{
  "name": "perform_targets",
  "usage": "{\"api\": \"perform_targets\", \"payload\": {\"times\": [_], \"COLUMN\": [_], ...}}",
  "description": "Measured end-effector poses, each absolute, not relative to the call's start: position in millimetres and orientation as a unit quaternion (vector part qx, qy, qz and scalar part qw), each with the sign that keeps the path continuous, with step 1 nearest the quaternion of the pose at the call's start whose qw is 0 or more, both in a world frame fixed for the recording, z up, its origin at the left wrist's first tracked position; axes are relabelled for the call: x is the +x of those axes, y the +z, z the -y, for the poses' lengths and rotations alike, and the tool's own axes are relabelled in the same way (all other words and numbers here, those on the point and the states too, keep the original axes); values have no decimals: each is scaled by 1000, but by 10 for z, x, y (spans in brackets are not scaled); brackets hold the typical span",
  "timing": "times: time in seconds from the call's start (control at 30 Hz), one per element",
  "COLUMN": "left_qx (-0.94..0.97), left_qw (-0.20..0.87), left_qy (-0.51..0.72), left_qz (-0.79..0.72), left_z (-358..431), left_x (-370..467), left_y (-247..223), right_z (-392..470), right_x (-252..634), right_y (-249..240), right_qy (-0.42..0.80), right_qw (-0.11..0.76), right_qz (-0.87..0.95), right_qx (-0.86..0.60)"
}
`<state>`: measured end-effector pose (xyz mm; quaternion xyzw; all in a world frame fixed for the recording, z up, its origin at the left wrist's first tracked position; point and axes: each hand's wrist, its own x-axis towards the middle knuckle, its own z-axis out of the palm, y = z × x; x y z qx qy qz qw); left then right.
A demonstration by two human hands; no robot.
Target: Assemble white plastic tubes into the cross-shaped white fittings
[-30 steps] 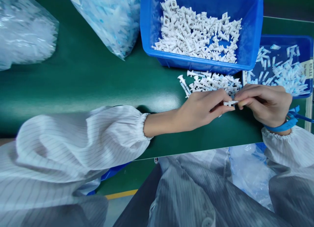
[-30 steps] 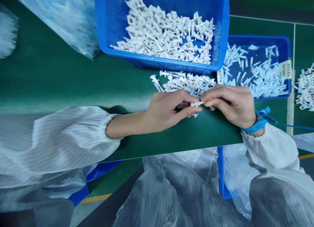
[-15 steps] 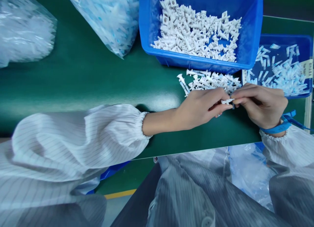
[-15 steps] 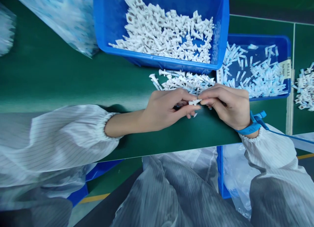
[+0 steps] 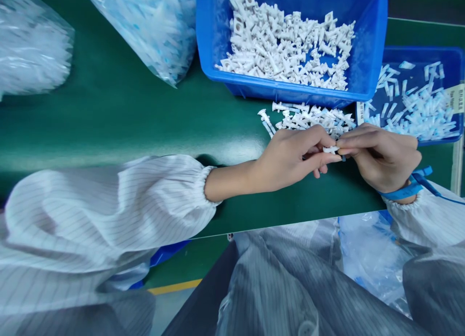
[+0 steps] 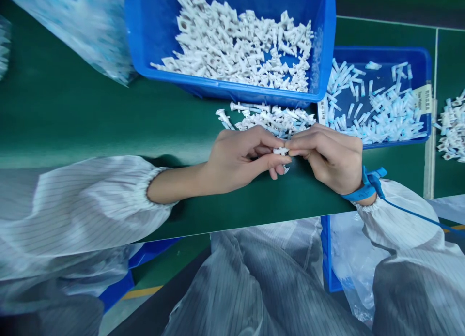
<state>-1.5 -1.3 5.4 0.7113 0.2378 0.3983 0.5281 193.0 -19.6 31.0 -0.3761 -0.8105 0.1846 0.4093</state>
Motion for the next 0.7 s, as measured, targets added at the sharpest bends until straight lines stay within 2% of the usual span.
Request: {"api": "perform_targets", "payload": {"times": [0.2,0.3,0.5,0.6,0.7], "left_qx": [745,808,913,913,903], "left_qw": [468,369,171,89,68], "left_qy": [418,393,264,247,231], "left_qz": [-228,-239,-261,-313,-355], "left_z": [9,-40,-271,-335,-334], "left_x": [-15,-33,-89,-104,-109], "left_y": [40,51,187,243,312], "right_z": [182,157,66,47,39], "right_x": [1991,2028,2127,2201,2290], "right_y": [381,418,461,486,529], "right_qy": [203,189,136,100,50], "right_qw": [383,369,364,358,342], "right_qz": [818,837,861,850,811], "right_qx": [-378,-357,-327,-373,-473]}}
